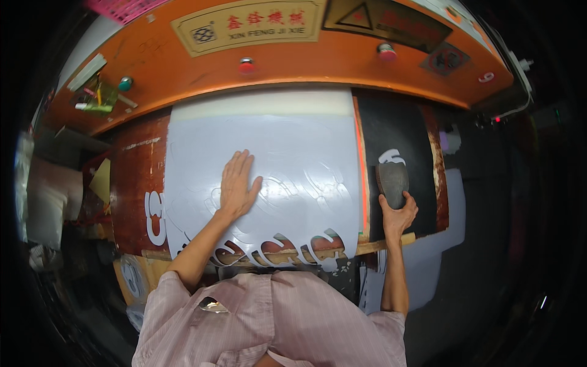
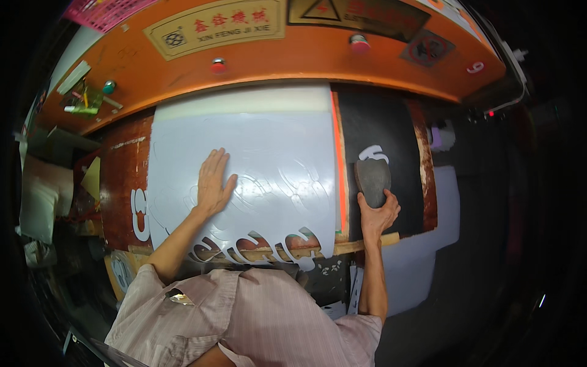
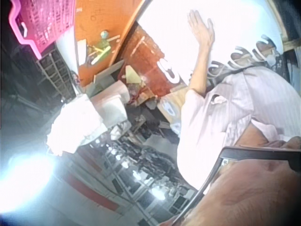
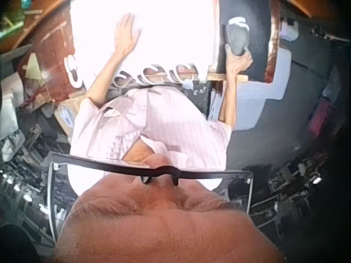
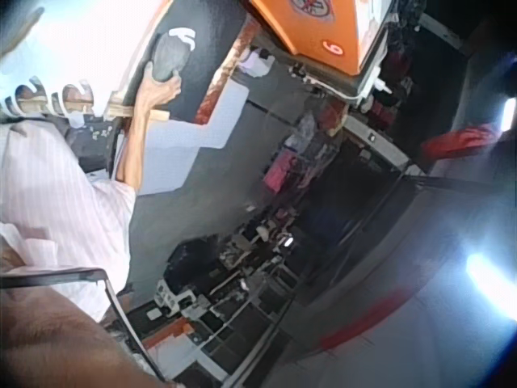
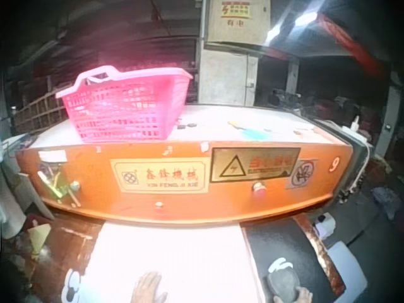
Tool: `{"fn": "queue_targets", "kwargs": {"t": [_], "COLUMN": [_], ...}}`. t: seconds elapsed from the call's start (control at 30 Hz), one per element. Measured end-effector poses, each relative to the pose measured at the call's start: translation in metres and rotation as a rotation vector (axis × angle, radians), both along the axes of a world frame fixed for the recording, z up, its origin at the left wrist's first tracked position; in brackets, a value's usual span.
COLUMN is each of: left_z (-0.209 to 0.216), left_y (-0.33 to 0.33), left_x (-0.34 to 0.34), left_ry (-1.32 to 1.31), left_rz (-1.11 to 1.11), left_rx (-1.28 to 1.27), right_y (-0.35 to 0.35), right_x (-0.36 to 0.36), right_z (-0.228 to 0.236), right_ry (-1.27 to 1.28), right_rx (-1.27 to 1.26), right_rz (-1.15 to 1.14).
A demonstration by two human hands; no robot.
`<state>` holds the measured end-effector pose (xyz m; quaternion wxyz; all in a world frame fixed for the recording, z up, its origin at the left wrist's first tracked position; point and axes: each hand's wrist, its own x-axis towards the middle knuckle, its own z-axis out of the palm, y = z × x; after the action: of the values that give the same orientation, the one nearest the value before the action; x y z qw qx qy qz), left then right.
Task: The person repeatedly places white sticker sheets on a machine's conveyor, rubs them with a grey pad, and peels off the cut-out shapes. The peeled shapes are gathered and stacked, while the remaining sheets are discarded.
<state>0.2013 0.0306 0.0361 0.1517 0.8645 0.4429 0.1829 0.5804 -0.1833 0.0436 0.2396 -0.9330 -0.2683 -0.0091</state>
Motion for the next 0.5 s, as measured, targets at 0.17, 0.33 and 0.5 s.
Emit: {"fn": "queue_targets", "kwargs": {"t": [0.17, 0.33, 0.5], "left_z": [-0.005, -0.010, 0.002], "left_y": [-0.011, -0.018, -0.016], "left_x": [0.024, 0.036, 0.035], "left_ry": [0.021, 0.018, -0.039], "left_rz": [0.022, 0.006, -0.028], "left_rx": [0.022, 0.011, 0.083], "right_y": [-0.033, -0.068, -0.069], "right_x": [0.022, -0.025, -0.088], "right_z": [-0.019, 0.000, 0.007], "right_ry": [-0.241, 0.334, 0.531], "right_rx": [-0.016, 0.171, 0.290], "right_rz": [0.147, 0.136, 0.058]}}
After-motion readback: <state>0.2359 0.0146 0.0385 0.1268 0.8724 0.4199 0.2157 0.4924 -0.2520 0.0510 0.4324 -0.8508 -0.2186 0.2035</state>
